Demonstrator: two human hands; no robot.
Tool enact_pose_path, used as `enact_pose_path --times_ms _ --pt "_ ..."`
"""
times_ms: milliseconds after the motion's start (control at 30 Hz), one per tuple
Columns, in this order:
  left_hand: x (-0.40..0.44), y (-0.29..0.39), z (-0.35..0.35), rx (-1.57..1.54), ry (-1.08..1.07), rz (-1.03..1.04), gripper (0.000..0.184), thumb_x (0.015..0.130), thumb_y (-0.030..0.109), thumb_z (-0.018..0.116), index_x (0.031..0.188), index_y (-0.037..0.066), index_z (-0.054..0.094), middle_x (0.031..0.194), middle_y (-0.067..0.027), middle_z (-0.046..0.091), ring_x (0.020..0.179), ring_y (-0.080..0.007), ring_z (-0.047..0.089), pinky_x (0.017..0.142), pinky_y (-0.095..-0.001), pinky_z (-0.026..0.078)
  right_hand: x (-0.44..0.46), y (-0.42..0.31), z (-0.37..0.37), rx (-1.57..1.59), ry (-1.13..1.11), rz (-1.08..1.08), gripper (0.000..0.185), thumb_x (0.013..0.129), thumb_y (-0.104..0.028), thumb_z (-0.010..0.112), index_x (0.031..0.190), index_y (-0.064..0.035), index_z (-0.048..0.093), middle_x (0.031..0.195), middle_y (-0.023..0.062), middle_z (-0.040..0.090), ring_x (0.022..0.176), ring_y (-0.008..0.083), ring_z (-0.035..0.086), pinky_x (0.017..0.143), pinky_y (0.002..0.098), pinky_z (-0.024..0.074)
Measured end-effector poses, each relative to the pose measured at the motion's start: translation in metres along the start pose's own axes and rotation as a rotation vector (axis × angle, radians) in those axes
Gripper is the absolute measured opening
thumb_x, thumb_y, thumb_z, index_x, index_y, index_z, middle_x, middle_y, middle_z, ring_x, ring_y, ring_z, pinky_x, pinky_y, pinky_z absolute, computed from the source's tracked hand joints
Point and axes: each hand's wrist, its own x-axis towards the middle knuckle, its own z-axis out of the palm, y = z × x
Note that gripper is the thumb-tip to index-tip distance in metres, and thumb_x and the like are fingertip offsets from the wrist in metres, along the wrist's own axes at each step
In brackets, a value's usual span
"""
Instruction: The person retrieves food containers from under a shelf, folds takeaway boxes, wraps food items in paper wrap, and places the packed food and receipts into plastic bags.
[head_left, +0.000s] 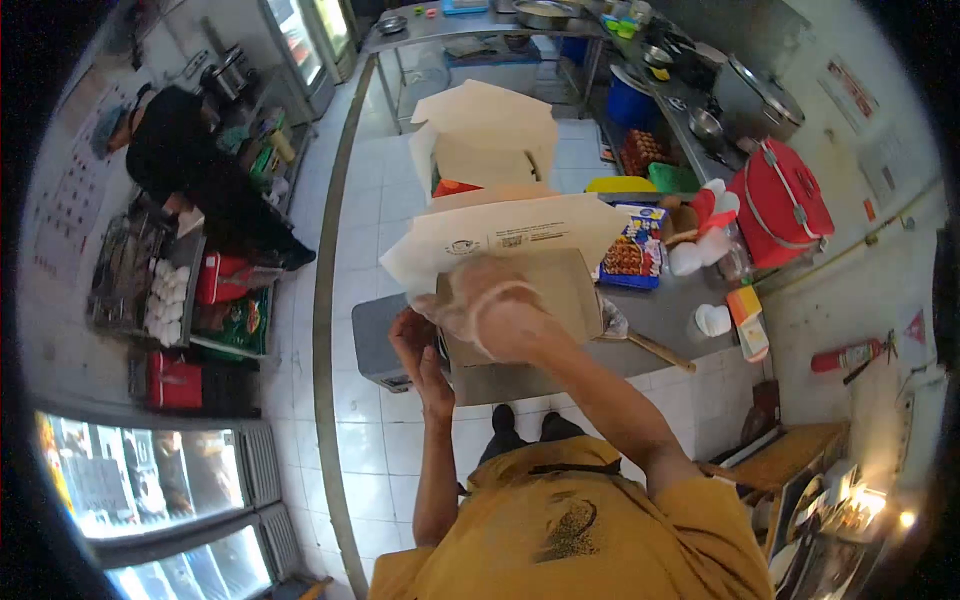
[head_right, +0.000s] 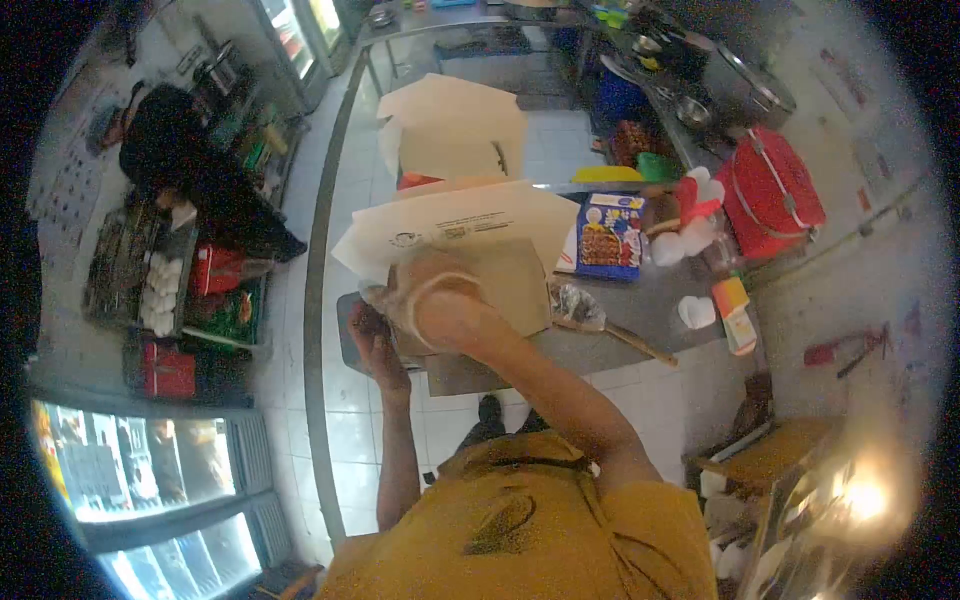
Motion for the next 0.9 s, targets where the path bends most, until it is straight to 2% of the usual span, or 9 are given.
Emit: enact_pose_path --times_ms 67,200,300,400,567,733,800,833,900 --pt "0.001 -0.017 0.001 -0.128 0.008 -0.063 0.065 0.093 0.039 0.062 0.142 0.005 0.037 0.139 -0.0143 0.047 0.132 -0.0295 0.044 0.113 -0.0445 0.033 0.019 -0.004 0.006 0.097 -0.06 0.131 0.049 0.098 -0.045 0.049 0.112 -0.0023 0.068 0.109 0.0257 0.066 0.103 0.0403 0.063 0.091 0.046 0.0495" --pt "0.008 0.004 0.012 -0.065 -0.025 -0.025 0.062 0.095 0.044 0.057 0.141 0.004 0.041 0.138 -0.0145 0.049 0.131 -0.0284 0.045 0.111 -0.044 0.035 0.026 0.032 0.05 0.197 -0.074 0.115 0.028 0.096 -0.024 0.052 0.118 -0.0074 0.058 0.122 0.0174 0.06 0.111 0.0331 0.06 0.094 0.0492 0.0485" --pt "0.019 0.02 0.012 0.371 -0.182 0.286 0.066 0.095 0.052 0.054 0.137 0.002 0.046 0.138 -0.0158 0.049 0.131 -0.029 0.046 0.109 -0.0443 0.037 0.026 0.045 0.077 -0.303 -0.095 -0.265 0.025 0.097 -0.023 0.05 0.113 -0.0071 0.061 0.123 0.015 0.061 0.111 0.029 0.059 0.096 0.0462 0.0479" --pt "0.021 -0.003 0.012 0.291 -0.13 0.188 0.072 0.094 0.059 0.051 0.134 -0.001 0.05 0.136 -0.0169 0.052 0.128 -0.0306 0.048 0.107 -0.0446 0.04 0.047 0.073 0.145 -0.106 0.19 -0.34 0.018 0.082 -0.022 0.058 0.084 -0.0057 0.065 0.087 0.015 0.062 0.087 0.0289 0.064 0.078 0.041 0.0516" --pt "0.018 0.0 0.035 0.159 -0.041 0.219 0.069 0.099 0.055 0.046 0.137 -0.003 0.045 0.13 -0.0209 0.055 0.12 -0.032 0.053 0.102 -0.0442 0.044 0.059 0.068 0.184 0.096 0.444 -0.174 0.02 0.086 -0.025 0.057 0.087 -0.0064 0.064 0.086 0.0142 0.062 0.088 0.0297 0.063 0.082 0.0426 0.0506" --pt "0.02 0.015 0.055 0.242 -0.016 0.416 0.065 0.099 0.05 0.047 0.138 -0.002 0.045 0.131 -0.0205 0.054 0.12 -0.0317 0.054 0.1 -0.0431 0.045 0.082 0.014 0.181 0.459 0.988 0.033 0.022 0.091 -0.027 0.055 0.089 -0.0071 0.063 0.085 0.0134 0.062 0.088 0.0304 0.061 0.086 0.0443 0.0496" --pt "0.014 0.02 0.081 0.261 -0.048 0.473 0.064 0.099 0.049 0.047 0.138 -0.002 0.045 0.131 -0.0204 0.054 0.12 -0.0315 0.054 0.099 -0.0426 0.046 0.084 -0.014 0.136 0.619 1.251 -0.038 0.022 0.092 -0.028 0.055 0.09 -0.0074 0.063 0.085 0.013 0.062 0.088 0.0307 0.061 0.088 0.0449 0.0492" --pt "0.009 0.023 0.1 0.265 -0.076 0.486 0.063 0.099 0.048 0.047 0.138 -0.002 0.045 0.131 -0.0203 0.054 0.12 -0.0315 0.054 0.099 -0.0424 0.046 0.069 -0.023 0.096 0.787 1.317 -0.165 0.026 0.095 -0.031 0.053 0.089 -0.0071 0.062 0.082 0.013 0.06 0.086 0.0326 0.06 0.086 0.0463 0.0482" --pt "-0.018 0.024 0.152 0.205 -0.201 0.474 0.061 0.099 0.046 0.048 0.138 -0.001 0.045 0.132 -0.0202 0.054 0.12 -0.0313 0.054 0.098 -0.0419 0.047 0.006 0.033 0.058 0.675 1.349 -0.54 0.034 0.098 -0.036 0.049 0.09 -0.0059 0.063 0.082 0.0133 0.06 0.085 0.0353 0.06 0.084 0.0486 0.0468"
